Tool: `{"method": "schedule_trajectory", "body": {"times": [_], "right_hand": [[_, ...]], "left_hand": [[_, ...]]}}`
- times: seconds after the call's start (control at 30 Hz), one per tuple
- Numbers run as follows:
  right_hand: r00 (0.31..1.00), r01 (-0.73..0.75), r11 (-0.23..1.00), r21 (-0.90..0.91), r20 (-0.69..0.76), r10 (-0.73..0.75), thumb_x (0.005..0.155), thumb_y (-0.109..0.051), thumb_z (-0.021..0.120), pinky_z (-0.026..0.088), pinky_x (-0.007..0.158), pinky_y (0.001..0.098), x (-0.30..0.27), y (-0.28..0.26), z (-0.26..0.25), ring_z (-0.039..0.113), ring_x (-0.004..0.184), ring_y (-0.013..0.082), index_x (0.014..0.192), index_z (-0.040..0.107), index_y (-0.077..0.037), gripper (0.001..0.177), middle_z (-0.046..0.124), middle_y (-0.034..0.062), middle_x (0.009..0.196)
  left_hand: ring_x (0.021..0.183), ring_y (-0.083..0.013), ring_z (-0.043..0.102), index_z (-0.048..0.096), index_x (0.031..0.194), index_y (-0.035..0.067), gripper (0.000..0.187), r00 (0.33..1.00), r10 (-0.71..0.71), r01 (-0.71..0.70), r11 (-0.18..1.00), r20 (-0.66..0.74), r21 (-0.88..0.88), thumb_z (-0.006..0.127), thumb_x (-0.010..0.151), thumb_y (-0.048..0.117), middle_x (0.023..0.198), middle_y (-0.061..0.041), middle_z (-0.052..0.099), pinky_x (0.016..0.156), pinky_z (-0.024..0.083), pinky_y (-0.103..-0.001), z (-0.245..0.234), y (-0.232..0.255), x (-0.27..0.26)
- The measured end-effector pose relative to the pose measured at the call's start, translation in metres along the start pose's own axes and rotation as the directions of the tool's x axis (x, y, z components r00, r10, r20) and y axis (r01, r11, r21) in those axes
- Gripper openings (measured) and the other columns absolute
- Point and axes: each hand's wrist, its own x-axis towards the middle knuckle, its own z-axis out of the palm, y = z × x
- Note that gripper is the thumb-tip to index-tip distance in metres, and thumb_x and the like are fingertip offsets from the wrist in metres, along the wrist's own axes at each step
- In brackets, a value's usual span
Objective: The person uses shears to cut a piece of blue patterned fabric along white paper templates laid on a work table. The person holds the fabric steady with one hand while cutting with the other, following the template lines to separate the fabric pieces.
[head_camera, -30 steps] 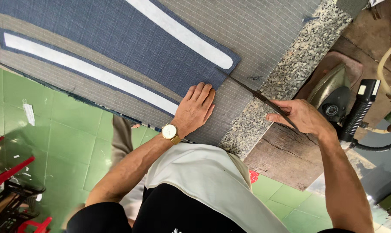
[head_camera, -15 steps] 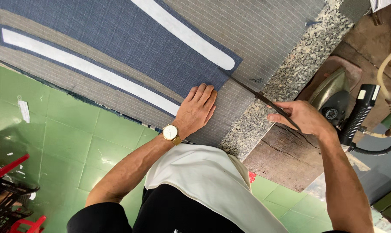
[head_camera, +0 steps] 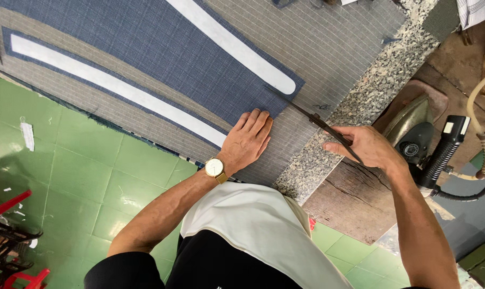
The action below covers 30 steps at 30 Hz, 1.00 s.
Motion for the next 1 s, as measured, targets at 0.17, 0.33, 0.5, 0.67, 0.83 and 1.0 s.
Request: {"method": "schedule_trajectory", "body": {"times": [0.17, 0.33, 0.5, 0.67, 0.83, 1.0], "right_hand": [[1.0, -0.018, 0.999, 0.05, 0.021, 0.017, 0.083, -0.046, 0.079, 0.034, 0.047, 0.0337, -0.002, -0.011, -0.002, 0.046, 0.046, 0.0191, 0.132, 0.068, -0.007, 0.063, 0.063, 0.0092, 0.051], [1.0, 0.001, 0.999, 0.043, 0.027, -0.002, 0.082, -0.047, 0.078, 0.035, 0.044, 0.032, -0.008, -0.023, -0.002, 0.049, 0.043, 0.0195, 0.134, 0.066, -0.005, 0.067, 0.062, 0.0093, 0.051], [0.998, -0.026, 0.98, 0.197, 0.07, 0.012, 0.083, -0.033, 0.08, 0.032, 0.037, 0.027, -0.004, -0.012, 0.006, 0.048, 0.034, 0.0171, 0.13, 0.067, -0.003, 0.058, 0.061, 0.0128, 0.043], [1.0, -0.003, 0.994, 0.113, 0.018, 0.001, 0.084, -0.038, 0.08, 0.033, 0.045, 0.0301, -0.003, -0.028, 0.003, 0.047, 0.043, 0.016, 0.127, 0.072, -0.009, 0.053, 0.062, 0.0074, 0.049], [0.999, 0.047, 0.997, 0.063, -0.027, -0.046, 0.081, -0.041, 0.083, 0.034, 0.049, 0.0299, 0.002, -0.04, 0.007, 0.052, 0.045, 0.0168, 0.123, 0.076, -0.012, 0.051, 0.063, 0.0076, 0.048], [1.0, 0.009, 0.996, 0.086, -0.021, -0.007, 0.083, -0.04, 0.082, 0.039, 0.054, 0.0316, -0.004, -0.062, 0.004, 0.056, 0.054, 0.0189, 0.125, 0.073, -0.007, 0.054, 0.069, 0.01, 0.056]], "left_hand": [[0.131, -0.0365, 0.048, 0.055, 0.132, 0.0, 0.039, 1.0, 0.007, -0.007, 0.999, -0.001, -0.036, 0.042, 0.107, 0.027, 0.131, -0.019, 0.05, 0.108, 0.04, -0.047, -0.002, 0.0, 0.001], [0.13, -0.0365, 0.049, 0.055, 0.132, 0.0, 0.038, 1.0, 0.009, -0.009, 1.0, -0.004, -0.029, 0.044, 0.106, 0.026, 0.131, -0.019, 0.051, 0.108, 0.041, -0.047, -0.001, -0.001, 0.0], [0.13, -0.0363, 0.048, 0.055, 0.134, 0.0, 0.04, 1.0, -0.003, 0.002, 1.0, -0.024, -0.031, 0.04, 0.108, 0.027, 0.131, -0.019, 0.051, 0.108, 0.039, -0.048, 0.002, 0.0, -0.001], [0.13, -0.0358, 0.049, 0.055, 0.134, 0.0, 0.04, 0.999, -0.006, 0.005, 0.999, -0.043, -0.032, 0.04, 0.108, 0.027, 0.131, -0.019, 0.052, 0.107, 0.04, -0.047, 0.004, -0.001, -0.002], [0.13, -0.0355, 0.049, 0.055, 0.133, 0.001, 0.04, 0.998, -0.01, 0.008, 1.0, -0.057, -0.027, 0.041, 0.107, 0.028, 0.13, -0.018, 0.051, 0.107, 0.041, -0.047, 0.004, -0.002, -0.002], [0.128, -0.0358, 0.049, 0.055, 0.133, 0.0, 0.041, 0.996, 0.009, -0.012, 0.999, -0.085, -0.045, 0.039, 0.106, 0.027, 0.129, -0.019, 0.051, 0.104, 0.041, -0.046, 0.005, -0.005, -0.002]]}}
